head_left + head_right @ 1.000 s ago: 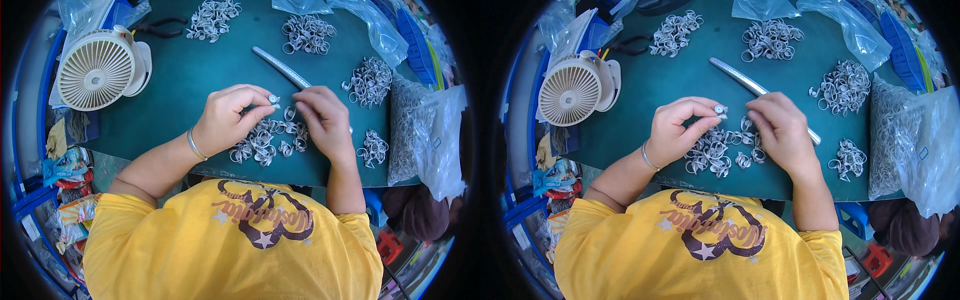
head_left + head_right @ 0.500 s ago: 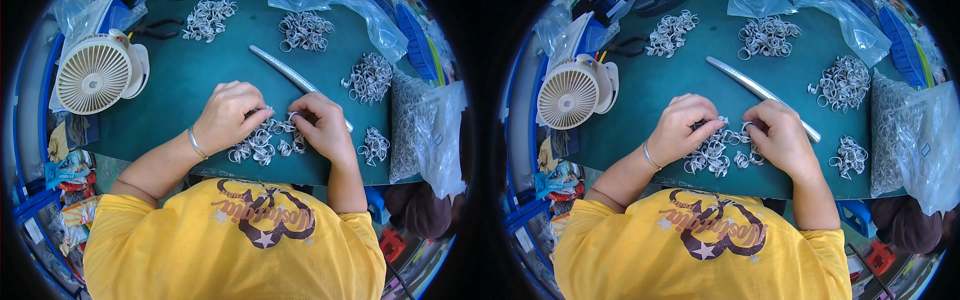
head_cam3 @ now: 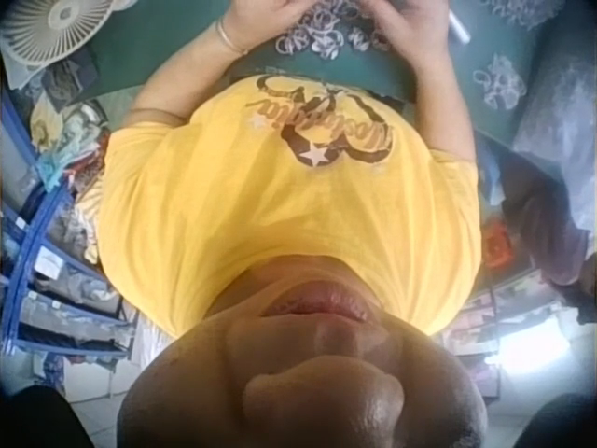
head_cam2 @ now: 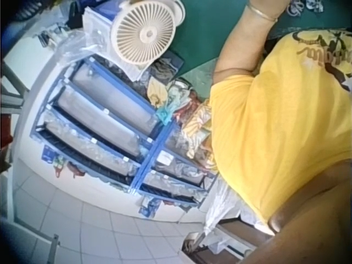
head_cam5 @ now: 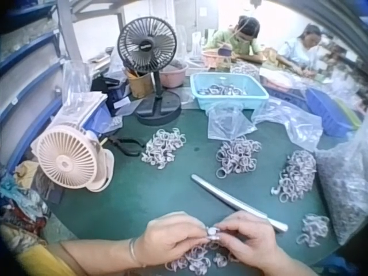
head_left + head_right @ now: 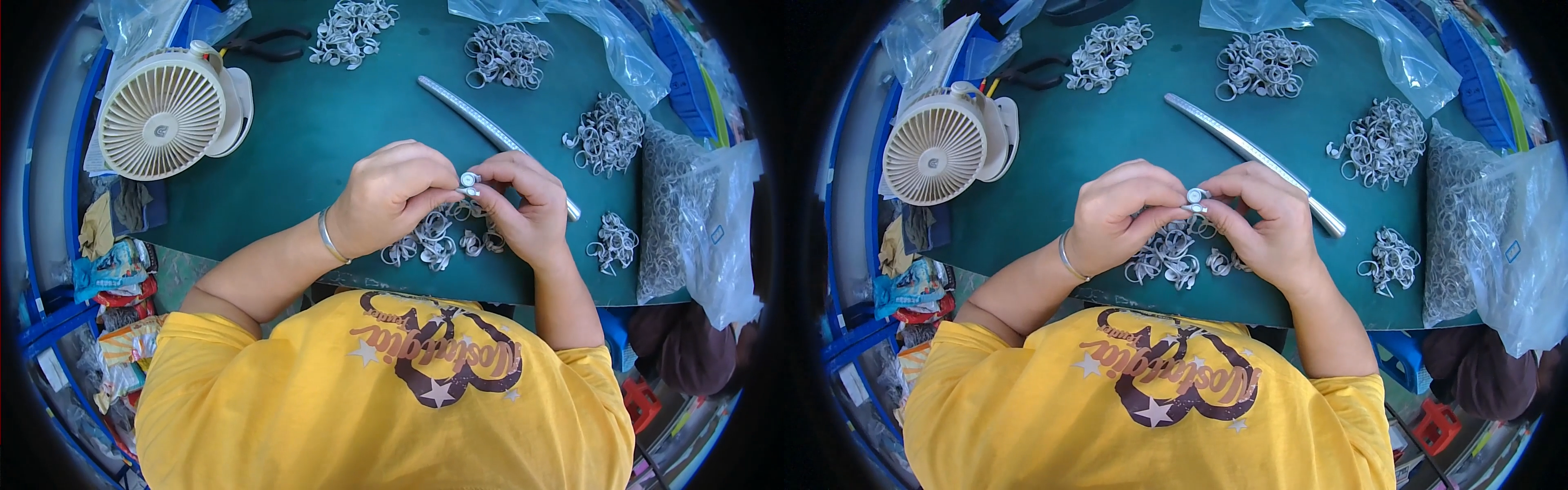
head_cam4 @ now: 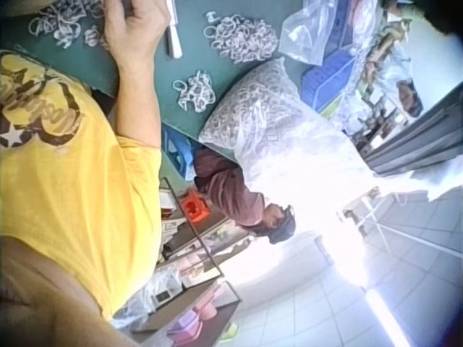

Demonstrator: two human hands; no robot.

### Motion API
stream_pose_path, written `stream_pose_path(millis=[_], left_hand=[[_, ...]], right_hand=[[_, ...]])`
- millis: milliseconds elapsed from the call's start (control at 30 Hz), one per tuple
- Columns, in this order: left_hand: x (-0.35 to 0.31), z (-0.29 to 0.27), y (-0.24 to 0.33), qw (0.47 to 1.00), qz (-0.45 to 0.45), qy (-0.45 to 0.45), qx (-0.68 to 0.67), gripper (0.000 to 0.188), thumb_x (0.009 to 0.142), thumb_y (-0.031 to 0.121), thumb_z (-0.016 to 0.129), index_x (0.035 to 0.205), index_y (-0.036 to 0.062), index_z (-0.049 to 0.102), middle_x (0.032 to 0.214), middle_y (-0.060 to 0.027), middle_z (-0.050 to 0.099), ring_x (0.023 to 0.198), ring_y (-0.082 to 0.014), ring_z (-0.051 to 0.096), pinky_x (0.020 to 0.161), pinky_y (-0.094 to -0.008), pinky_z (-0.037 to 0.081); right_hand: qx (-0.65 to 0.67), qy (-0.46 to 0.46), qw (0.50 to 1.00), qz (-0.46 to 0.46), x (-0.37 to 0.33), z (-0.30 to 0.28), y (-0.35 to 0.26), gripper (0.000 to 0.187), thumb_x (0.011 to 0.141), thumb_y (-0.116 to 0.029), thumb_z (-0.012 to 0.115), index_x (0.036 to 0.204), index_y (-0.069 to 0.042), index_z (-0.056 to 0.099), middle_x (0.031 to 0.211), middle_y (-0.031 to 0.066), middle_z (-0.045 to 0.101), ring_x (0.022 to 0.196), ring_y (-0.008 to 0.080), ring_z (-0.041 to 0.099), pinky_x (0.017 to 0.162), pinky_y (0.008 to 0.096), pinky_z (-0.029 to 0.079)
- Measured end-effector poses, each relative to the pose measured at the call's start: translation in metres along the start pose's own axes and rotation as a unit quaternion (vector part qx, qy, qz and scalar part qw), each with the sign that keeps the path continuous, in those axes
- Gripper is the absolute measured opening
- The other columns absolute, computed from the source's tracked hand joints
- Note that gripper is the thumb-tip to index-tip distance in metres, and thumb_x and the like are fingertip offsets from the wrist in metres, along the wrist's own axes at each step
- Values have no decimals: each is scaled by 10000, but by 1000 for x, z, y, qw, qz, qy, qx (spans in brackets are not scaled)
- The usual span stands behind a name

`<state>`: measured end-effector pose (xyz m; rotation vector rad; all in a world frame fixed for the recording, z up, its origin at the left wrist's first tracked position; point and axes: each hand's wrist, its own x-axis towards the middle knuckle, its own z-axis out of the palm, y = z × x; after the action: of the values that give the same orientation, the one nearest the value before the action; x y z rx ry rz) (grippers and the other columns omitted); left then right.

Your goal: The person sorts through a pile of metal keychain components, picking up individual metal rings and small metal charms, and then joins them together by hand.

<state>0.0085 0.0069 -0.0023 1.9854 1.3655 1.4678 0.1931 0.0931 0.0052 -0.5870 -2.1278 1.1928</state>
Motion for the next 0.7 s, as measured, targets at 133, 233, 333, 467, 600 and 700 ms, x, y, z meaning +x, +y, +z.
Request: stream_pose_path(millis=[133, 233, 333, 467, 600, 700], left_hand=[[0, 0, -1, 1000, 17, -5, -8, 167, 698, -12, 760, 829, 23, 663, 830, -97, 670, 699, -212, 630, 619, -286, 485], [0, 0, 0, 1000, 20, -5, -7, 166, 699, -10, 761, 830, 23, 664, 831, -97, 669, 697, -209, 628, 617, -283, 480], [0, 1, 2, 1000, 4, 7, -4, 145, 693, 21, 759, 780, 43, 646, 795, -69, 650, 689, -226, 610, 639, -308, 489], [-1, -1, -1, 1000, 29, 1, -2, 185, 688, 9, 780, 832, 21, 664, 820, -97, 667, 689, -202, 624, 605, -277, 481], [-2, -3, 4, 998, -61, -8, -27, 215, 683, 47, 806, 839, 18, 662, 812, -94, 669, 677, -183, 630, 602, -256, 494], [-2, -4, 2, 997, -66, -8, -34, 219, 691, 51, 806, 849, 16, 659, 807, -91, 671, 684, -177, 643, 607, -247, 501]], right_hand=[[6, 11, 1000, -8, 0, 0, 1, 107, 760, 5, 715, 864, -7, 696, 794, 83, 667, 673, 155, 619, 578, 246, 476], [12, 5, 1000, -6, 0, -1, 1, 105, 756, 6, 717, 859, -6, 695, 785, 84, 667, 668, 157, 620, 584, 249, 479], [14, 3, 1000, -11, 0, -1, 1, 103, 755, 5, 720, 854, -5, 693, 784, 86, 668, 665, 159, 622, 585, 251, 481], [13, 7, 1000, -12, -1, -1, 0, 98, 754, 5, 722, 846, -9, 690, 785, 90, 674, 664, 162, 630, 584, 255, 488], [-1, 19, 1000, -21, -3, 1, -2, 111, 751, 13, 723, 854, -12, 686, 783, 94, 677, 667, 156, 637, 577, 246, 492], [-18, 21, 999, -31, -3, 2, -4, 133, 746, 26, 721, 868, -11, 682, 774, 96, 675, 670, 149, 641, 573, 236, 495]])
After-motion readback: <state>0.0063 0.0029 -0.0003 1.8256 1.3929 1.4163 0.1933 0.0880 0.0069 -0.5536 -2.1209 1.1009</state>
